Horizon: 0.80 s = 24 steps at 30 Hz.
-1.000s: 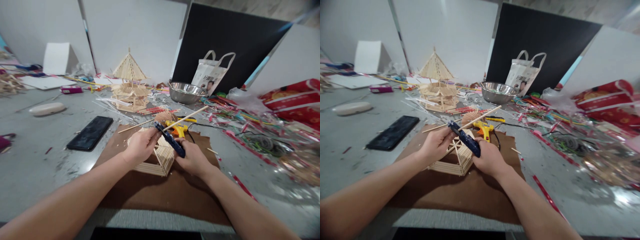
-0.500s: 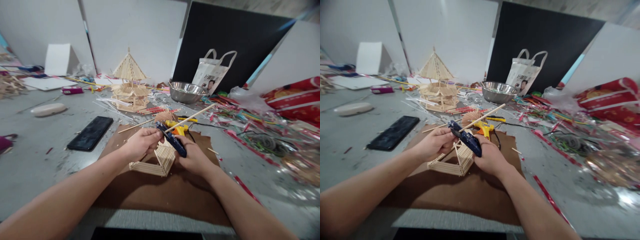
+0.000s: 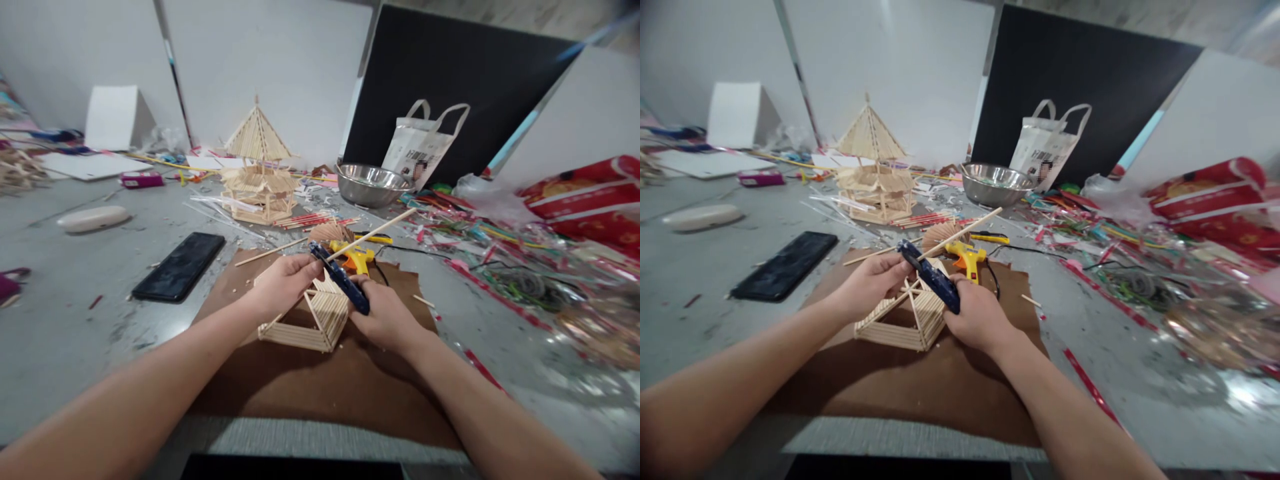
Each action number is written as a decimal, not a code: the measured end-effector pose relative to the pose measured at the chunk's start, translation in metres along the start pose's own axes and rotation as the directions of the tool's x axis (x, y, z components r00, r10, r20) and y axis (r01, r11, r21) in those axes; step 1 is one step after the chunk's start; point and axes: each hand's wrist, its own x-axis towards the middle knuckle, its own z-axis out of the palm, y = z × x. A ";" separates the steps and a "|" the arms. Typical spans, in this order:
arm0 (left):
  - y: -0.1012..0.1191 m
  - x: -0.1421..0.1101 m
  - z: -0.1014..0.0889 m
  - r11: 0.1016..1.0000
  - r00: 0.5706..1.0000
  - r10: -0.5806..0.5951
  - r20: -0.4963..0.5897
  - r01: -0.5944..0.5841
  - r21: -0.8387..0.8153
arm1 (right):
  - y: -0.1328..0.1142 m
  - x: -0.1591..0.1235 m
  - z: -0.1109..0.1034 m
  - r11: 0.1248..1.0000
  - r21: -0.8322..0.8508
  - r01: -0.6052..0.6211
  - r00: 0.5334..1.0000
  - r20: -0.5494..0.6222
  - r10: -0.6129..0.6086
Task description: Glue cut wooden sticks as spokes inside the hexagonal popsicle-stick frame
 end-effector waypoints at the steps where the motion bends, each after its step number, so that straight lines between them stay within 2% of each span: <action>1: 0.000 -0.001 0.001 0.983 0.995 0.066 -0.072 -0.052 0.178 | 0.000 0.000 0.001 1.000 -0.008 -0.007 1.000 -0.001 0.007; 3: -0.001 -0.003 0.004 0.878 0.973 0.167 -0.157 -0.074 0.473 | 0.000 0.001 0.002 1.000 -0.014 -0.022 1.000 -0.008 0.022; 4: -0.001 -0.005 0.005 0.822 0.967 0.187 -0.175 -0.057 0.567 | 0.000 0.001 0.003 1.000 -0.010 -0.029 1.000 -0.011 0.029; 6: 0.000 -0.006 0.005 0.754 0.964 0.183 -0.194 -0.011 0.656 | 0.001 0.002 0.004 0.999 0.003 -0.038 0.999 -0.019 0.038; 8: 0.001 -0.006 0.005 0.760 0.969 0.171 -0.180 -0.014 0.650 | 0.003 0.002 0.005 0.999 0.015 -0.030 0.999 -0.027 0.030; 10: 0.001 -0.004 0.004 0.818 0.976 0.173 -0.130 -0.070 0.571 | 0.005 0.003 0.004 1.000 0.023 -0.004 1.000 -0.030 0.005; 13: -0.001 0.000 0.002 0.920 0.983 0.178 -0.055 -0.146 0.363 | 0.008 0.003 0.004 0.999 0.037 0.039 0.998 -0.043 -0.038; 15: -0.001 0.001 0.001 0.970 0.991 0.127 -0.033 -0.117 0.213 | 0.008 0.003 0.003 0.997 0.052 0.063 0.997 -0.057 -0.060; 17: -0.001 0.001 -0.001 0.998 0.999 0.030 0.014 -0.031 0.051 | 0.008 0.003 0.002 0.995 0.064 0.077 0.995 -0.064 -0.073; 21: 0.001 0.000 -0.004 0.947 0.983 -0.098 0.154 0.140 -0.290 | 0.007 0.002 0.000 0.995 0.071 0.072 0.997 -0.040 -0.069; 24: 0.002 0.000 -0.004 0.882 0.967 -0.121 0.225 0.209 -0.422 | 0.005 0.001 -0.001 0.995 0.075 0.066 0.998 -0.017 -0.065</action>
